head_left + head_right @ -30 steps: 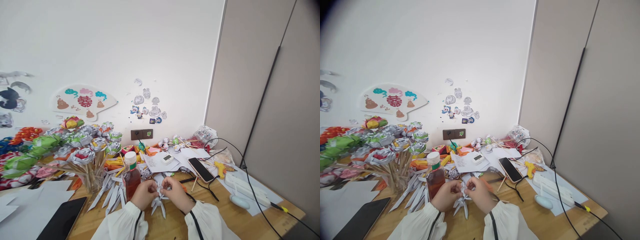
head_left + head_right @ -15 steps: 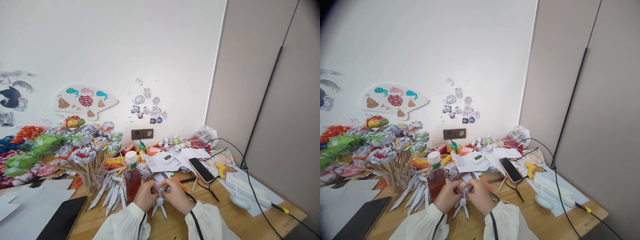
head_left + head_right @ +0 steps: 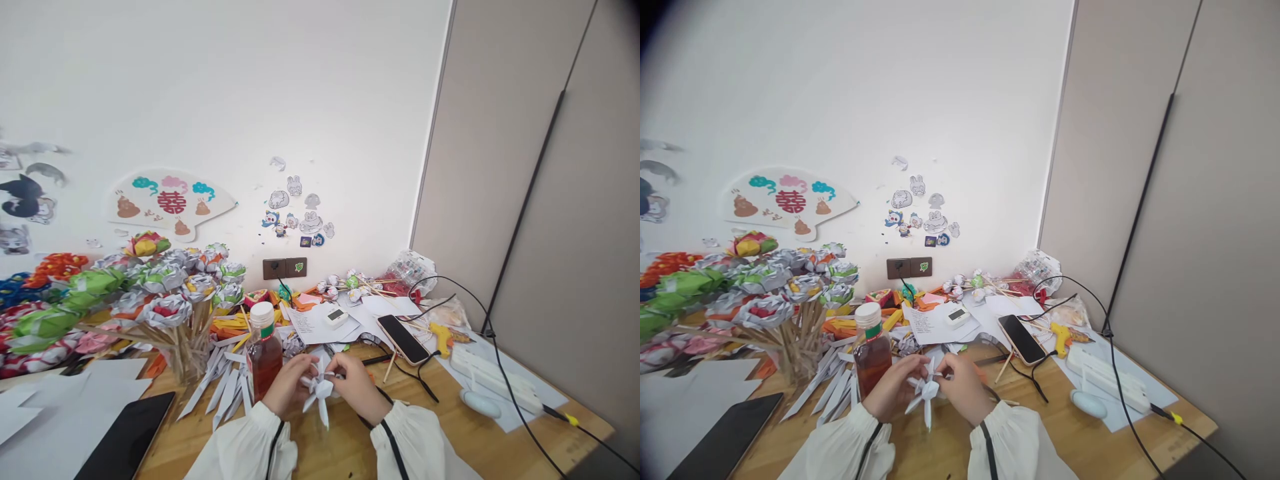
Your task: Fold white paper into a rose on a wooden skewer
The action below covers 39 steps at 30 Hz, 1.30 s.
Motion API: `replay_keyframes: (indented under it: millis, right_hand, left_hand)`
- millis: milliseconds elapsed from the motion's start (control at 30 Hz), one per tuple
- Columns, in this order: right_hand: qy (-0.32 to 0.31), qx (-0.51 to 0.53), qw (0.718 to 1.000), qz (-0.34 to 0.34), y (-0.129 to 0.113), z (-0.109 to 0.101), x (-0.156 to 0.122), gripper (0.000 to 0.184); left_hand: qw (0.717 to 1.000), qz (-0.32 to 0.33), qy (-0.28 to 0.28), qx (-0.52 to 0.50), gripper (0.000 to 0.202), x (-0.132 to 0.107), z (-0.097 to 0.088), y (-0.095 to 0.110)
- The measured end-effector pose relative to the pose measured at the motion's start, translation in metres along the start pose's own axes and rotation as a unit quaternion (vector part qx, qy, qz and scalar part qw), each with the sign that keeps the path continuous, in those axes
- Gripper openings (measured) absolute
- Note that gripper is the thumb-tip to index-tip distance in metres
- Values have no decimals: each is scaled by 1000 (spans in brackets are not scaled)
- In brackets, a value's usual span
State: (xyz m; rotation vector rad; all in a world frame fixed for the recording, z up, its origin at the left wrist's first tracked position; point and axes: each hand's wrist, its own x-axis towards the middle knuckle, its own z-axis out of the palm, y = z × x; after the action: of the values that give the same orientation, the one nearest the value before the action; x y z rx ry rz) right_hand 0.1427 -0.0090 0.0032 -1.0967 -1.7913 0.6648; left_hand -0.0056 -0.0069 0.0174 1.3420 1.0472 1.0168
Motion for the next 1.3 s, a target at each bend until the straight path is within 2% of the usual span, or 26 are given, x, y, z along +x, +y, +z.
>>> replay_keyframes:
  millis: [167, 300, 500, 800, 1000, 1167, 1300]
  right_hand:
    - [11, 1, 1000, -9, 1, 1, 0, 10]
    - [2, -7, 1000, -28, -4, 0, -2, 14]
    - [-16, -31, 997, -71, -15, -5, -5, 13]
    - [-29, -57, 994, -87, -13, -3, -6, 12]
    - [-49, -81, 986, -140, -15, -3, -8, 25]
    - [-49, -90, 983, -149, -13, -4, -8, 25]
    - [-49, -96, 982, -154, -8, -3, -7, 27]
  left_hand:
    - [993, -74, -46, -83, 34, -3, -2, 1]
    - [987, -101, -49, -113, 34, -4, -2, 1]
    - [991, -63, -5, -120, 36, -2, 2, -5]
    - [997, 5, 65, -44, 36, 5, 4, -18]
    - [998, 4, 66, 12, 17, 10, 2, -30]
    - [997, 7, 73, 26, 21, 10, 0, -28]
    - [997, -21, 62, 46, 18, 10, -2, -29]
